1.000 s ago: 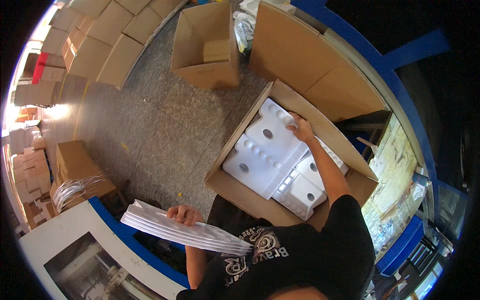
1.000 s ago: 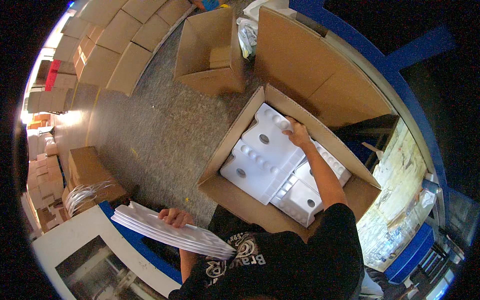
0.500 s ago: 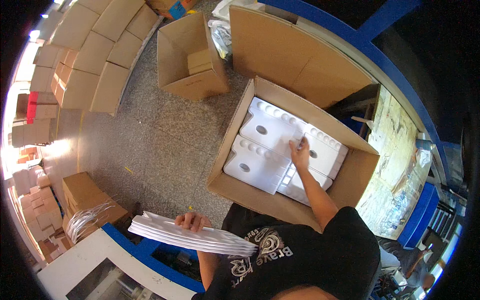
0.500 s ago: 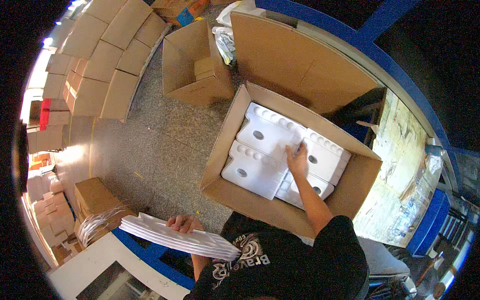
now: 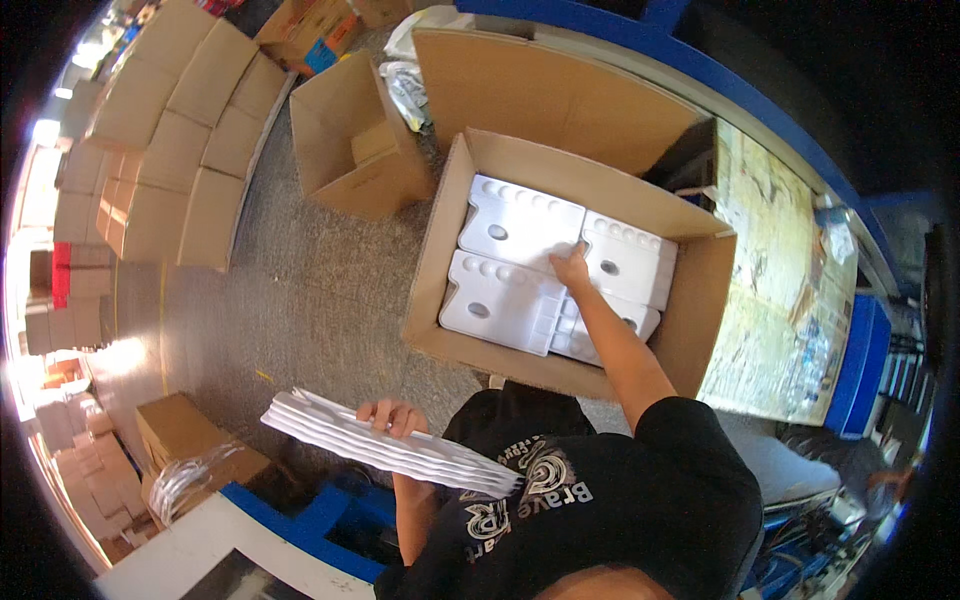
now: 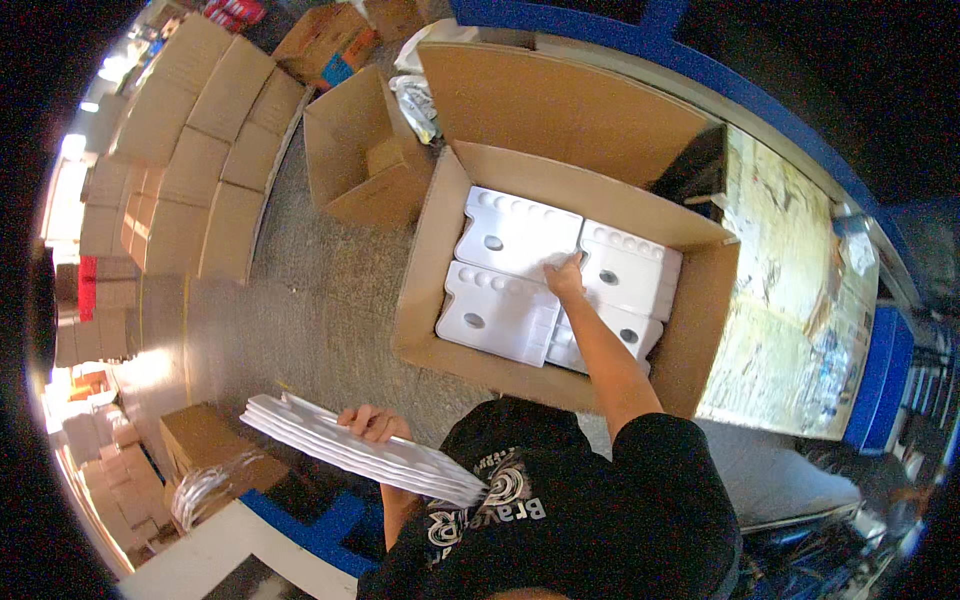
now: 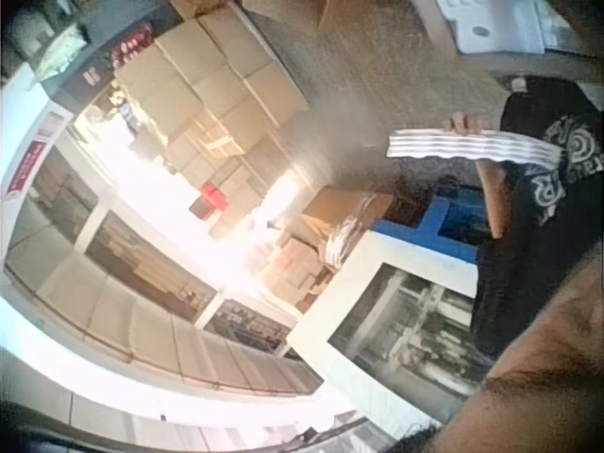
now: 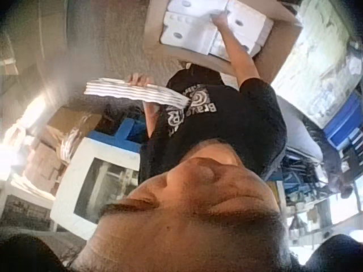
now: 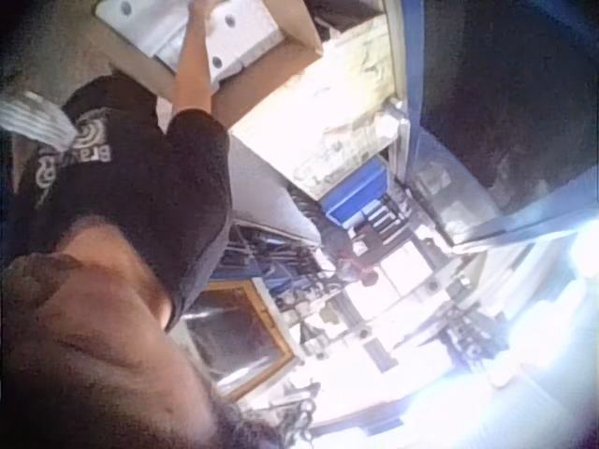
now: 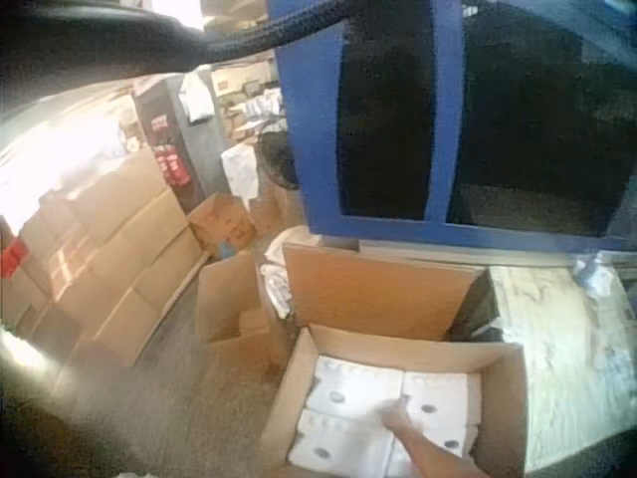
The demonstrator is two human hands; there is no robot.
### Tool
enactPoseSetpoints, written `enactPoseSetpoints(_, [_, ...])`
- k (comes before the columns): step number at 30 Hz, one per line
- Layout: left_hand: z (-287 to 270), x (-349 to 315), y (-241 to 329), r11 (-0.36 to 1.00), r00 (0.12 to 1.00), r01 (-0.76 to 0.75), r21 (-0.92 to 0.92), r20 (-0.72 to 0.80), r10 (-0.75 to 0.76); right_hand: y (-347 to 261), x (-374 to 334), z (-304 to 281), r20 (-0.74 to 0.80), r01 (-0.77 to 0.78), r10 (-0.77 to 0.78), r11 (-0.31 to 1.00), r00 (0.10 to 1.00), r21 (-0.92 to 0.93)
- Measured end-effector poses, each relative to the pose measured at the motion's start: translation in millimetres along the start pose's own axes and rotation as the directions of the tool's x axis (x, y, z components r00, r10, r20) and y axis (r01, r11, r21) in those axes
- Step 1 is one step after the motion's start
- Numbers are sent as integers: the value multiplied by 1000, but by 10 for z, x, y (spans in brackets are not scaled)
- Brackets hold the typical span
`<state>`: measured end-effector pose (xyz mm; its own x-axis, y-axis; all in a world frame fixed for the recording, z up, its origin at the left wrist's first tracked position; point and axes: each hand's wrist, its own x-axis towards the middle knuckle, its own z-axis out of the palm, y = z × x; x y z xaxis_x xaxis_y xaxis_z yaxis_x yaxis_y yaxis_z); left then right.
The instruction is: The person wipes white plastic trays with a cloth, stacks them, and places them into a cardboard box. The person handles the trays one by one, aligns them, and packs them neatly.
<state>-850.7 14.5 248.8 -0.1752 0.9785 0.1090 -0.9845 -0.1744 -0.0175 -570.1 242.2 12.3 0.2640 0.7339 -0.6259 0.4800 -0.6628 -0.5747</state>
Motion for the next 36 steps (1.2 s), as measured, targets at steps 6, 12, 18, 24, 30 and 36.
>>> enactPoseSetpoints(6, [-67,-223,74,981,978,185,-48,105,-180,-598,-1649,-771,24,551,-575,795,818,255])
enactPoseSetpoints(12, [-342,-583,-207,882,861,453,-130,320,-395,-281,-4393,-1118,298,717,-881,472,367,513])
enactPoseSetpoints(18, [-175,-1081,-853,734,748,662,-153,207,-631,297,-5333,-1332,180,754,-895,442,408,486])
enactPoseSetpoints(24, [-37,-1499,-1684,533,507,845,51,244,-827,1258,-5784,-1777,-70,775,-827,489,558,401])
enactPoseSetpoints(30, [22,-2372,-3180,247,252,968,-56,299,-920,2461,-6232,-2552,-320,784,-718,532,618,320])
enactPoseSetpoints(36, [115,-3813,-4943,-160,-79,974,-163,417,-905,3716,-6932,-3502,-560,641,-434,727,706,244])
